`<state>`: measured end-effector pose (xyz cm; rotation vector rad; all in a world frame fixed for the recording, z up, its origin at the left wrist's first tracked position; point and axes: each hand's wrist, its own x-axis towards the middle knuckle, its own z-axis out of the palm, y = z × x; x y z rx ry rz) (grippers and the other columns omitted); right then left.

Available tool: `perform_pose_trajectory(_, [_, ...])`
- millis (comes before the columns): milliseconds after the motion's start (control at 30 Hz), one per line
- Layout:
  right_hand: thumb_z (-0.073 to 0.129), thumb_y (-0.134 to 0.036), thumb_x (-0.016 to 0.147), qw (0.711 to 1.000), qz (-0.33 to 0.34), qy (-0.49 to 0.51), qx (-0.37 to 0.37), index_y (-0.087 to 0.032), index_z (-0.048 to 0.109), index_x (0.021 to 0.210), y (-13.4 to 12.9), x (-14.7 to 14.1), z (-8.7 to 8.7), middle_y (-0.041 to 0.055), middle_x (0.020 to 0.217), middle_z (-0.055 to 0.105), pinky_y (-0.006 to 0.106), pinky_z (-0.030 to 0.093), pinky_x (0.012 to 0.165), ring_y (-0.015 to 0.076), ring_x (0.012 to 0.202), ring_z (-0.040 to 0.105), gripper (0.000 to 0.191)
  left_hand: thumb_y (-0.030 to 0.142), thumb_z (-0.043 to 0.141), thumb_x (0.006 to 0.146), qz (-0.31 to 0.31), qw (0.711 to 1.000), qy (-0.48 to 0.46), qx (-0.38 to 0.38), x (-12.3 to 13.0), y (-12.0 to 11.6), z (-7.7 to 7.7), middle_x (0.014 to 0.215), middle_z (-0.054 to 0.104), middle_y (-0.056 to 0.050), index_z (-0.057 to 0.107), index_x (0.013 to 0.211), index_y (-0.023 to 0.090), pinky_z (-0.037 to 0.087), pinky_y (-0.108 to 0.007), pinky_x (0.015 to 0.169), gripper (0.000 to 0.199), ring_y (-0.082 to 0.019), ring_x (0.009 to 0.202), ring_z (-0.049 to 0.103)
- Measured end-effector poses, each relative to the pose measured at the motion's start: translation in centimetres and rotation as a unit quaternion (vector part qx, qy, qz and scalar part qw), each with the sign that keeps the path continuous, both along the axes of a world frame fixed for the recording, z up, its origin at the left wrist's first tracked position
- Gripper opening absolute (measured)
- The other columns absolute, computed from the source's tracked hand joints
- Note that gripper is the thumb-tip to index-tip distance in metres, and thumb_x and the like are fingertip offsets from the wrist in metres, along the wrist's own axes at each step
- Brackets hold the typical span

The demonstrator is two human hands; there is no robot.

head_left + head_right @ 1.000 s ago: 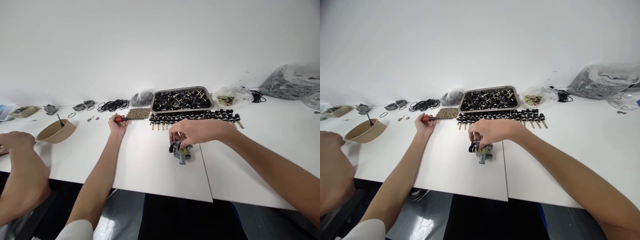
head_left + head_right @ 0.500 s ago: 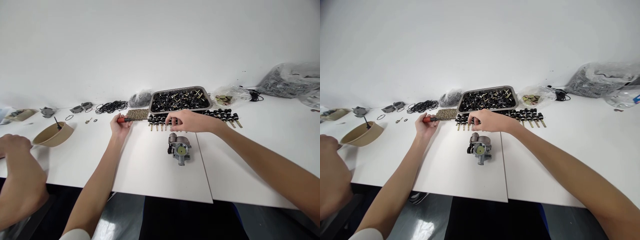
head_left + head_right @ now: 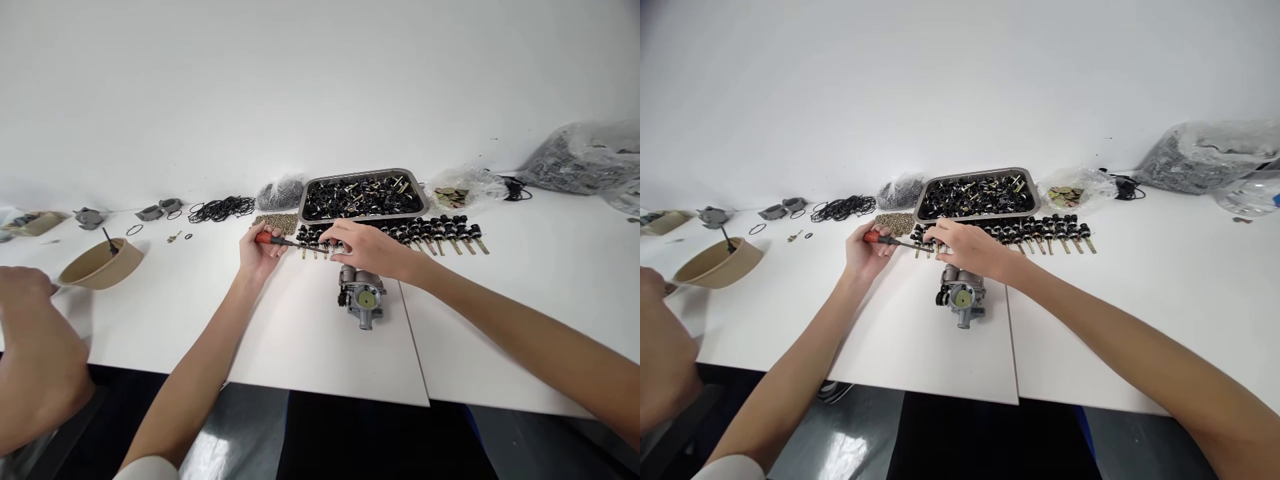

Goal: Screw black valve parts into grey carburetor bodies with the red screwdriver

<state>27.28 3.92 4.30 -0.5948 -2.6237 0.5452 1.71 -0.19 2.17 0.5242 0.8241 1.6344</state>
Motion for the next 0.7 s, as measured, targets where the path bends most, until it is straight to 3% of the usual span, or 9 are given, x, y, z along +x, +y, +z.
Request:
perform_pose_trajectory(233, [0.054,-0.02,0.096,0.999,0.02,0.024,-0.018,-0.014,0.066,0.107,-0.08,-0.12,-0.28,0.0078,0.108,0.064,0.028,0.04,0.074,0.0137,0.082,0.056,0.017,0.02,0.049,0.089,0.0,1.0,-0.014,-0.012,0.53,0.02,-0.05,0.06,0.049,-0.001,0.05,0.064,0.017,0.031,-0.023,0.034,0.025,-0.009,0.04,0.043])
perform_pose_trajectory(500, [0.055,-0.017,0.093,0.996,0.015,0.072,-0.055,-0.013,0.068,0.09,0.22,-0.33,-0.72,0.007,0.091,0.068,0.028,0.043,0.076,0.014,0.081,0.059,0.014,0.02,0.046,0.089,0.009,1.0,-0.02,-0.014,0.53,0.03,-0.04,0.059,0.051,-0.001,0.049,0.064,0.017,0.031,-0.023,0.035,0.026,-0.007,0.036,0.037])
perform_pose_trajectory(700, [0.06,-0.02,0.089,0.991,-0.022,0.055,-0.117,-0.013,0.071,0.096,0.59,-0.06,-0.4,0.0058,0.091,0.071,0.026,0.044,0.072,0.0126,0.078,0.06,0.015,0.021,0.044,0.09,0.017,1.0,-0.012,-0.006,0.03,0.0,0.12,0.06,0.053,-0.001,0.049,0.063,0.017,0.034,-0.024,0.037,0.028,-0.007,0.034,0.033])
